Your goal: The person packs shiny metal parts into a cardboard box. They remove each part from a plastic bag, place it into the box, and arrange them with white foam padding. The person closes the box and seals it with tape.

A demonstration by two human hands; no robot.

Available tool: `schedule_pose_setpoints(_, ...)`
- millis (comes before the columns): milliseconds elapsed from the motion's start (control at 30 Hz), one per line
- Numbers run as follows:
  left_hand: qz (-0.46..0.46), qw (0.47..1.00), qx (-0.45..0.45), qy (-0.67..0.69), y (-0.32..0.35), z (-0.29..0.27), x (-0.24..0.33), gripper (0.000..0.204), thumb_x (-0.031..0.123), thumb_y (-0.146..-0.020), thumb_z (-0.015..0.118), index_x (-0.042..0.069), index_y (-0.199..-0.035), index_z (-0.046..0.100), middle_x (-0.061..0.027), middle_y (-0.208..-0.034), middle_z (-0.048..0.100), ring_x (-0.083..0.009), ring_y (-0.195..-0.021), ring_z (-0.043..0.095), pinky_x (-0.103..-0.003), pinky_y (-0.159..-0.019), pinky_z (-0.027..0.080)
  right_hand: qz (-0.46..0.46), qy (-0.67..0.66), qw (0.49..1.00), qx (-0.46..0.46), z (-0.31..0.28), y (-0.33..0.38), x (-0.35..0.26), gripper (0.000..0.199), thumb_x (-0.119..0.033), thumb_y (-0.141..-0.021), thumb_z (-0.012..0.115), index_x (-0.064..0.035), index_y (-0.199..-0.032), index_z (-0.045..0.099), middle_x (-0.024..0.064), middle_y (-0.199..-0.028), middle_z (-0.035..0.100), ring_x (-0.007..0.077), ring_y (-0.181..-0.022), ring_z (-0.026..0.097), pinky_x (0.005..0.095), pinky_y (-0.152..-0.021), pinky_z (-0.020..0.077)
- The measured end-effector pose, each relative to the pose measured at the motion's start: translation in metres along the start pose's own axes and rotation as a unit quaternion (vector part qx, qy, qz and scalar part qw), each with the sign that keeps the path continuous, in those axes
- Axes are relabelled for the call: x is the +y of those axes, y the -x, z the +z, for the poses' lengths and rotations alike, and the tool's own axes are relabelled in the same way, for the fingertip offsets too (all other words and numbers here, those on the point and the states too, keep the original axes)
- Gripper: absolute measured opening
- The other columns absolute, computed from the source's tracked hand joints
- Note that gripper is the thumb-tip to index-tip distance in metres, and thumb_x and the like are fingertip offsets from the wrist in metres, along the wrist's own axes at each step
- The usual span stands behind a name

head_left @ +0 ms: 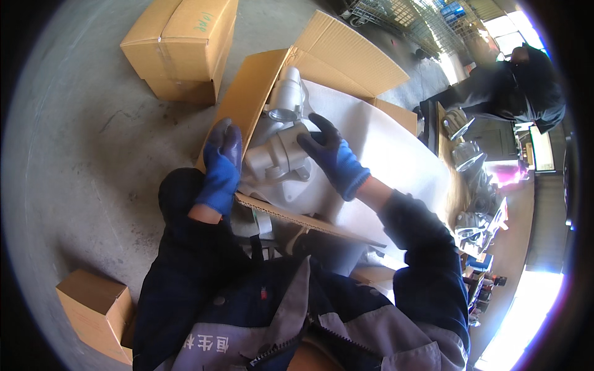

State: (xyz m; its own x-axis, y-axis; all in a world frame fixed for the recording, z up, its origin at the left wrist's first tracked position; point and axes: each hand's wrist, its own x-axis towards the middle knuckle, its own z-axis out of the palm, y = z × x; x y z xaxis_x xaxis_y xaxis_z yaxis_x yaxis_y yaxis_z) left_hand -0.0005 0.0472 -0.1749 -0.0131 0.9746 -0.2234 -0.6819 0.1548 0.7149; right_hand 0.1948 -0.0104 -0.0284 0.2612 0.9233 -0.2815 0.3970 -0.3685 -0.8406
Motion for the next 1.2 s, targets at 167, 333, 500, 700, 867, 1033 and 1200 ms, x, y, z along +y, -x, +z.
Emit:
schedule_pose_setpoints(167,0.059,0.987,0.014,-0.151,0.004,0.009,0.005,0.027,0.008,-0.099,0.067,-0.002,-0.125,0.064,-0.0049,-0.113,0.064,-0.0119,-0.103,0.058,-0.026,-0.094,0.048,0.078,-0.182,0.979,-0.050,0.004,-0.023,0.030,0.049,-0.015,-0.098,0.069,0.0008,-0.142,0.057,0.0122,-0.117,0.070,0.0176,-0.107,0.063,0.0312,-0.098,0.0491)
schedule_pose_setpoints(333,0.108,0.974,0.022,-0.200,0.000,0.000,-0.004,0.028,0.010,-0.101,0.066,-0.002,-0.126,0.064,-0.0049,-0.113,0.064,-0.0117,-0.103,0.058,-0.026,-0.094,0.048,-0.053,-0.055,0.981,-0.177,-0.006,-0.033,0.003,0.043,-0.007,-0.098,0.067,-0.0010,-0.140,0.060,0.0088,-0.116,0.071,0.0151,-0.104,0.062,0.0321,-0.097,0.0507)
schedule_pose_setpoints(500,0.034,0.988,0.004,-0.149,0.005,0.007,0.008,0.029,0.010,-0.101,0.066,-0.001,-0.127,0.063,-0.0047,-0.113,0.064,-0.0118,-0.103,0.058,-0.027,-0.094,0.048,-0.117,0.034,0.981,-0.148,0.028,-0.076,0.021,0.037,-0.008,-0.096,0.067,-0.0036,-0.132,0.065,0.0129,-0.113,0.072,0.0187,-0.102,0.065,0.0341,-0.094,0.0524)
schedule_pose_setpoints(700,0.027,0.999,0.011,-0.043,0.001,-0.005,-0.003,0.027,0.010,-0.102,0.063,0.000,-0.128,0.063,-0.0049,-0.116,0.063,-0.0134,-0.105,0.060,-0.028,-0.098,0.050,-0.262,0.136,0.955,0.018,0.043,-0.047,0.028,0.044,-0.019,-0.092,0.069,-0.0097,-0.134,0.058,0.0219,-0.115,0.068,0.0403,-0.103,0.066,0.0463,-0.093,0.0519)
schedule_pose_setpoints(867,-0.018,0.999,-0.011,0.026,0.002,-0.009,-0.004,0.030,0.010,-0.103,0.060,0.000,-0.131,0.061,-0.0064,-0.122,0.062,-0.0147,-0.111,0.058,-0.028,-0.103,0.048,-0.273,0.282,0.918,0.062,0.036,-0.007,0.057,0.083,-0.033,-0.086,0.077,0.0006,-0.150,0.037,0.0300,-0.138,0.054,0.0481,-0.122,0.057,0.0474,-0.106,0.0471)
schedule_pose_setpoints(1033,-0.006,0.998,-0.020,-0.052,-0.007,-0.014,-0.010,0.037,0.014,-0.102,0.063,-0.001,-0.136,0.057,-0.0079,-0.126,0.061,-0.0152,-0.116,0.056,-0.029,-0.106,0.045,-0.260,0.274,0.925,-0.033,0.043,-0.023,0.088,0.088,-0.037,-0.088,0.073,-0.0026,-0.157,0.031,0.0310,-0.155,0.038,0.0475,-0.138,0.045,0.0454,-0.116,0.0387)
schedule_pose_setpoints(1200,0.191,0.926,-0.080,-0.315,-0.009,0.000,0.008,0.042,0.021,-0.104,0.062,-0.002,-0.138,0.055,-0.0099,-0.127,0.062,-0.0208,-0.114,0.060,-0.034,-0.101,0.046,-0.202,0.213,0.952,-0.085,-0.021,-0.001,0.043,0.049,-0.024,-0.093,0.068,-0.0043,-0.137,0.059,0.0244,-0.129,0.065,0.0370,-0.118,0.065,0.0417,-0.100,0.0517)
